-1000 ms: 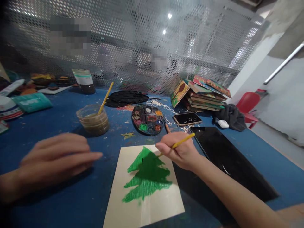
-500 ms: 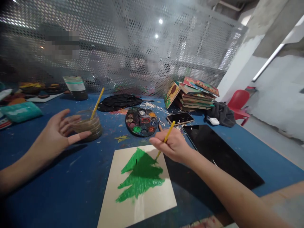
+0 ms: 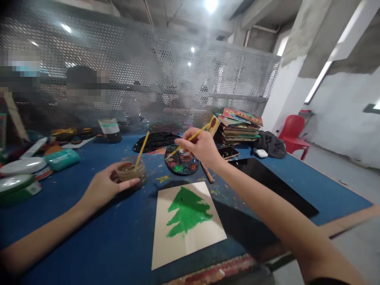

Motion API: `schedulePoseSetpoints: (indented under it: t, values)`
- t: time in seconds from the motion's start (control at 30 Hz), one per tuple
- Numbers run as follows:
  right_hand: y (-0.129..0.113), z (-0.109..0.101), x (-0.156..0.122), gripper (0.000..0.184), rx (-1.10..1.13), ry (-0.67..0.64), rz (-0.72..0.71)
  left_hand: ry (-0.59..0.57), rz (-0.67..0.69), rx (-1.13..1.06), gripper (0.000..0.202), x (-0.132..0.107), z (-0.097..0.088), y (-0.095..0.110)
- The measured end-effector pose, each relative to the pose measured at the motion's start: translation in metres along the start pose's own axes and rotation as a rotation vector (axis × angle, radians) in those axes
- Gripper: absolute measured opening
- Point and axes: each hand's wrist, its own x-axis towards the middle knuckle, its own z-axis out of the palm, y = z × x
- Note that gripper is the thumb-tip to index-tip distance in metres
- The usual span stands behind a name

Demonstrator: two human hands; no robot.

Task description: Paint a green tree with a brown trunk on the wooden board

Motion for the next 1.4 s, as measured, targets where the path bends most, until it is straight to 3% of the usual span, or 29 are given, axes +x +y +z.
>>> schedulePoseSetpoints:
  t: [0.2,0.4,0.6,1.0,1.2,1.4]
  values:
    - [-0.04,0.059,0.036,0.04,-0.022,-0.201,-0.011,-0.1,0.006,-0.072,0.033,-0.013,0.006,0.003]
    - [-0.034,0.103,0.027,0.032,-0.249,-0.488,0.125,-0.124,0.029,-0.097,0.03,-0.018,0.008,0.007]
    - [-0.031,0.125,0.022,0.033,-0.329,-0.567,0.175,-0.167,0.053,-0.17,0.026,-0.021,0.011,0.006]
    - [-0.037,0.126,0.018,0.032,-0.404,-0.627,0.023,-0.187,0.092,-0.163,0.022,-0.019,0.011,0.006]
    - [-0.041,0.114,0.012,0.036,-0.427,-0.598,-0.071,-0.202,0.066,-0.168,0.022,-0.019,0.011,0.006]
    - [-0.062,0.084,-0.002,0.039,-0.458,-0.368,-0.354,-0.234,-0.013,-0.265,0.028,-0.018,0.012,0.005]
